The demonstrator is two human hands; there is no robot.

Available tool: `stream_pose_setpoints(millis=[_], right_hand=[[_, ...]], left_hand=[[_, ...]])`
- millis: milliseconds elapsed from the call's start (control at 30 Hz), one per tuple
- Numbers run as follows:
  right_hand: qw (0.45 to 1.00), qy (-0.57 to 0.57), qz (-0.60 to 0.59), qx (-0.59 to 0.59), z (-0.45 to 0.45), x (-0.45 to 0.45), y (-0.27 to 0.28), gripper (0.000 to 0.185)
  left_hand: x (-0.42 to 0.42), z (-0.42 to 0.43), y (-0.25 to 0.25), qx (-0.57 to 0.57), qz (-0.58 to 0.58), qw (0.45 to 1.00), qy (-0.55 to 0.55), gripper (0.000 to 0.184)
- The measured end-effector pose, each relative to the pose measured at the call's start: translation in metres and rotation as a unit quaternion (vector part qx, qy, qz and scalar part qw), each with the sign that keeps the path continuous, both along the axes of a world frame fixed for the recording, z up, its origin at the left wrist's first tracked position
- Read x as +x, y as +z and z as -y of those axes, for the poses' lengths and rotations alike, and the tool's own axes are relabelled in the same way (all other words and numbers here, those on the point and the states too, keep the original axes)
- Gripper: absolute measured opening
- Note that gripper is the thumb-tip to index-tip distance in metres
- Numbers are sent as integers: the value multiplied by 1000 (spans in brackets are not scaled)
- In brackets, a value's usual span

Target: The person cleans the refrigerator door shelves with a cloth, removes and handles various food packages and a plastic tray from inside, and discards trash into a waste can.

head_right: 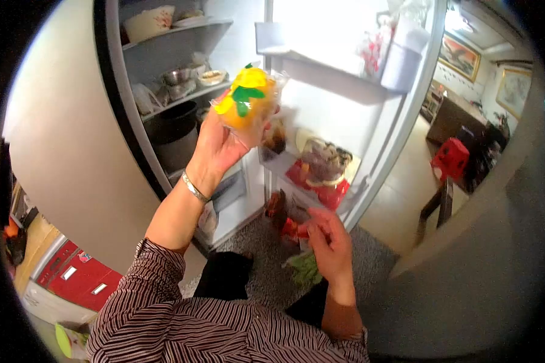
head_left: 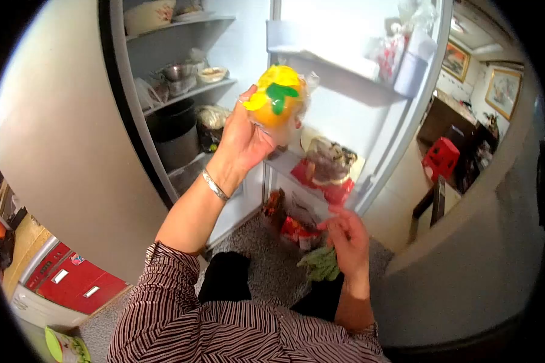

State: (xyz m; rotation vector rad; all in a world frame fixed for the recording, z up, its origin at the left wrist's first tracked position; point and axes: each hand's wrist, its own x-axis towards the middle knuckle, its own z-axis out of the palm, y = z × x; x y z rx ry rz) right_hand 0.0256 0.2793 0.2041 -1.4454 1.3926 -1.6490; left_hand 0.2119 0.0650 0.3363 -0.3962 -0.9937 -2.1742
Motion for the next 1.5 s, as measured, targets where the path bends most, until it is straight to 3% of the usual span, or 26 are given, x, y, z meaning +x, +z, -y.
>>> stream_pose_setpoints(millis=[33,100,167,233,367,433,567,700,767,833,900,1033,1100,1133,1167,1233,1333,1500], right_hand=[[1000,0,19,-19,-4,8,6,36],[996,-7,41,-75,-7,25,21,50],[994,-26,44,-100,-7,36,42,57],[991,-35,33,-126,-8,45,64,64],[985,-87,44,-144,-7,42,57,61],[984,-83,65,-146,-11,37,56,58],[982,-97,92,-133,-34,35,53,52],[978,-131,113,-119,-54,32,49,56],[979,-84,145,-117,-72,33,49,62],[977,-108,119,-143,-89,41,49,70],[983,-90,98,-129,-111,50,55,83],[956,-260,-52,-128,-148,69,28,97],[962,-243,5,-126,-167,80,24,97],[960,-265,-10,-92,-182,86,26,98],[960,-273,-25,-60,-192,93,29,99],[955,-276,-51,-97,-204,107,21,99],[946,-308,-69,-80,-199,85,6,99],[944,-302,-89,-93,-213,92,-5,99]], left_hand=[[-1,-18,-7,70,26,997,6,49],[-9,-53,-19,73,68,994,44,53],[-16,-76,-30,-18,117,987,111,58],[-17,-93,-35,-26,95,993,61,57],[-15,-122,-38,7,93,996,-7,54],[-20,-125,-41,-45,124,990,59,59],[-23,-133,-42,-112,137,983,53,71],[-37,-139,-41,-98,130,987,18,82],[-38,-146,-42,-119,129,984,-4,83],[-38,-159,-46,-140,127,981,-34,84],[-39,-175,-51,-181,153,971,23,85],[-31,-222,-71,-239,195,951,8,93],[-25,-229,-84,-265,206,941,27,94],[-23,-230,-88,-279,204,938,5,98],[-19,-234,-94,-314,188,929,50,104],[-8,-236,-99,-361,175,914,55,118],[-43,-225,-116,-363,177,915,-15,130],[-33,-255,-151,-324,194,926,-9,106]])
